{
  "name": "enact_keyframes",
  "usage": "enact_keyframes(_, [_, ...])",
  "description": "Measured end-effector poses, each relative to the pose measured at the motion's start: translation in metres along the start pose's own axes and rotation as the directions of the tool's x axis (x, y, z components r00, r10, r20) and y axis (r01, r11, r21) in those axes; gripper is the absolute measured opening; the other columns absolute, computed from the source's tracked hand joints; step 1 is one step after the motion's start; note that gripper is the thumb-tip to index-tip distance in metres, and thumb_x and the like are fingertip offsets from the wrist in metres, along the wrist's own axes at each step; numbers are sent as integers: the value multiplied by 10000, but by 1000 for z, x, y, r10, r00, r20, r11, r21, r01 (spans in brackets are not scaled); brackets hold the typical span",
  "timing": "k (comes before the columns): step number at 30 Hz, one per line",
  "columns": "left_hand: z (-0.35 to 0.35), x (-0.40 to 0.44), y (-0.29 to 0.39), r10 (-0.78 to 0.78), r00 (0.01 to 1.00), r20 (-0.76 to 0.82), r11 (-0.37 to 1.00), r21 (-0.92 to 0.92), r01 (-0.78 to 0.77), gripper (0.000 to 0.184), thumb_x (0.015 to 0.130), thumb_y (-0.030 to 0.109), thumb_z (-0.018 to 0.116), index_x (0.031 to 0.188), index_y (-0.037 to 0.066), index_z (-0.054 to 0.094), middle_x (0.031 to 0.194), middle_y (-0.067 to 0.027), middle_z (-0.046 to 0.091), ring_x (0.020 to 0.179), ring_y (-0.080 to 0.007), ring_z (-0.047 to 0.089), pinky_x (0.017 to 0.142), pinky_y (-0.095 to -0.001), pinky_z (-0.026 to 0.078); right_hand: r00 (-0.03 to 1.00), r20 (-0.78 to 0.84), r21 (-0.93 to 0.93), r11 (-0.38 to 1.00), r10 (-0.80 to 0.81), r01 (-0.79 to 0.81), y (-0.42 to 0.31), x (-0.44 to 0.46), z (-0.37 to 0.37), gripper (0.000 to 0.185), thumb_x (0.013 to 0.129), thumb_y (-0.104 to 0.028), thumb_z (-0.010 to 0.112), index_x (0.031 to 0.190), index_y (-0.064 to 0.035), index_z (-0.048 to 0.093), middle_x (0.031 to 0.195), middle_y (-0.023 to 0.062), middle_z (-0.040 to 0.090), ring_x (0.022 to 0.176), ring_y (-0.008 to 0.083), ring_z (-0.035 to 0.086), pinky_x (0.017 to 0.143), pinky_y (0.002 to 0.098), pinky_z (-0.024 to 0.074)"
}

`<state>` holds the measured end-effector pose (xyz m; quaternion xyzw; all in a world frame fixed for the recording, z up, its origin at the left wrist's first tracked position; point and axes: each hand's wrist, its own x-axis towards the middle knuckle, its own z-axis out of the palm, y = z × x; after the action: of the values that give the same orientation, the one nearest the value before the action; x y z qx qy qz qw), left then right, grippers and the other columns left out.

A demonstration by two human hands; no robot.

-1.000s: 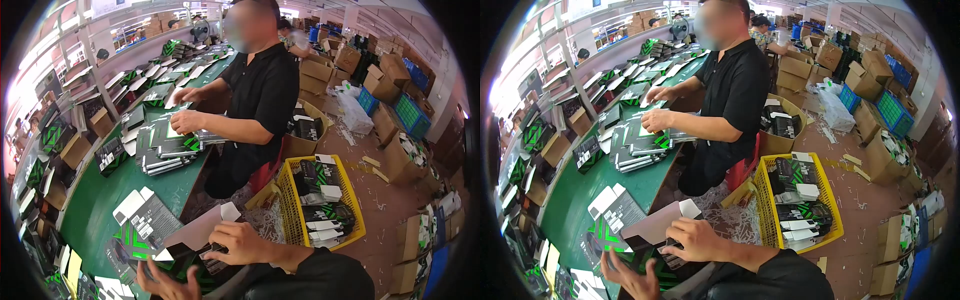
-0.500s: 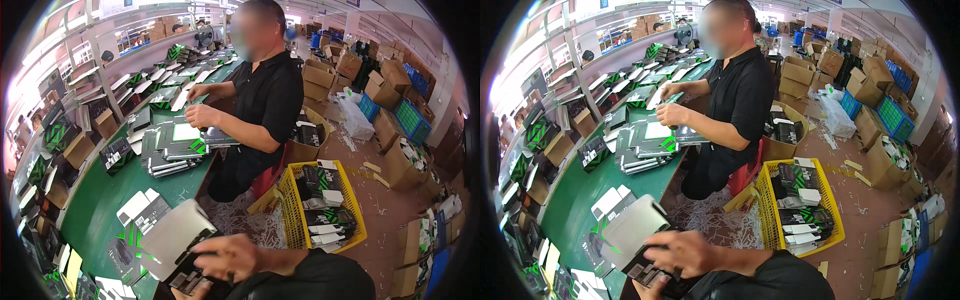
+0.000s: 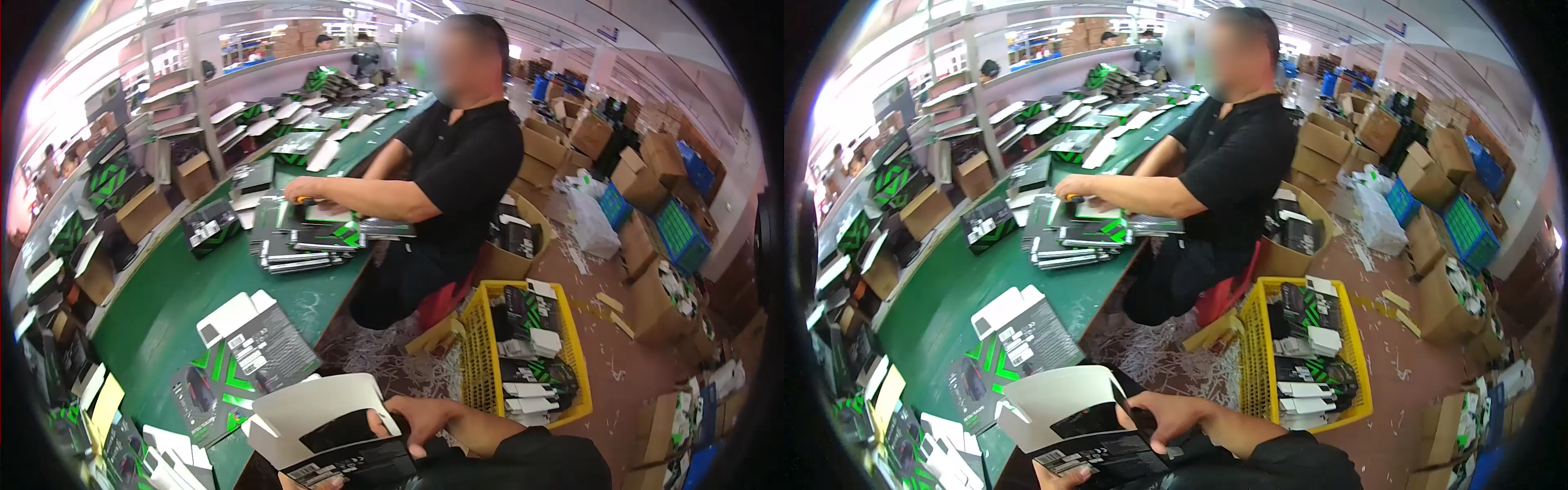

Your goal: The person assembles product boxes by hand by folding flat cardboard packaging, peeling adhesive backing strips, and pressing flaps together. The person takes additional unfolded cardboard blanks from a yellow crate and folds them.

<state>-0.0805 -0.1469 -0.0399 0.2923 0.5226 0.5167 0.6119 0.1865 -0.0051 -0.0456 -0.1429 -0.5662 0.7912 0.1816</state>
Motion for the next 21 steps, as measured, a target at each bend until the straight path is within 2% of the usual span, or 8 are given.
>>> enact_keyframes(3, [-21, 0, -13, 31, 987, 157, 987, -164, -5, 524, 748, -59, 779, 1230, -10, 579, 1109, -137, 670, 955, -242, 696, 850, -409, 592, 989, -144, 67, 998, 15, -5, 11, 1, 3, 731, 646, -354, 993, 1160, 29, 641, 1019, 10, 671, 949, 91, 588, 834, 262, 476])
enact_keyframes(4, [-23, -1, -13, 30, 987, 157, 984, -179, -2, 522, 753, -55, 781, 1233, -8, 581, 1113, -137, 670, 959, -242, 696, 853, -411, 592, 969, -240, -116, 990, 52, -82, 22, 2, -4, 639, 684, -279, 979, 1139, 50, 672, 1043, 31, 712, 967, 96, 616, 862, 275, 505])
enact_keyframes(8, [-28, 3, -23, 3, 994, 112, 973, -231, 23, 515, 771, -37, 787, 1245, -2, 589, 1131, -134, 672, 976, -242, 696, 864, -419, 591, 928, -371, 1, 1000, 20, -21, 21, 16, -1, 643, 700, -301, 965, 1170, 29, 676, 1064, 31, 718, 983, 104, 626, 882, 285, 519])
enact_keyframes(12, [-40, 4, -41, -5, 996, 93, 956, -291, 31, 508, 788, -20, 792, 1257, 5, 598, 1150, -132, 674, 994, -242, 696, 875, -427, 590, 749, -577, -685, 693, -327, -225, 1, 34, 9, 642, 742, -323, 938, 1238, -27, 657, 1104, 53, 713, 985, 123, 640, 899, 271, 514])
enact_keyframes(16, [-52, 8, -60, -73, 992, 103, 923, -371, 106, 494, 807, 31, 824, 1262, 37, 633, 1193, -154, 668, 1115, -267, 663, 910, -471, 590, 840, -489, -291, 952, -235, 97, 7, 34, -8, 575, 798, -271, 906, 1225, 15, 647, 1116, 45, 705, 988, 102, 624, 899, 259, 511])
enact_keyframes(17, [-41, 3, -47, -65, 996, 56, 928, -363, 81, 379, 898, 47, 736, 1250, -36, 621, 1206, -200, 664, 1137, -287, 660, 927, -452, 586, 898, -412, -191, 978, -156, 83, 9, 32, -13, 541, 824, -244, 890, 1220, 28, 643, 1117, 43, 703, 989, 91, 617, 894, 254, 510])
enact_keyframes(19, [-34, 2, -34, -222, 974, -46, 942, -266, 202, 475, 837, 10, 756, 1291, -1, 618, 1158, -117, 706, 1116, -289, 644, 1056, -440, 449, 894, -426, -66, 990, -139, 123, 14, 37, -11, 479, 880, -197, 838, 1226, 63, 633, 1100, 67, 712, 979, 100, 630, 878, 267, 524])
enact_keyframes(21, [-43, 13, -41, -240, 966, 99, 922, -289, 259, 597, 834, 33, 782, 1395, 7, 578, 1325, -135, 666, 1220, -251, 624, 1034, -399, 488, 908, -411, 39, 993, -86, 111, 18, 37, -15, 469, 894, -181, 821, 1240, 70, 629, 1095, 83, 718, 973, 112, 642, 877, 280, 532])
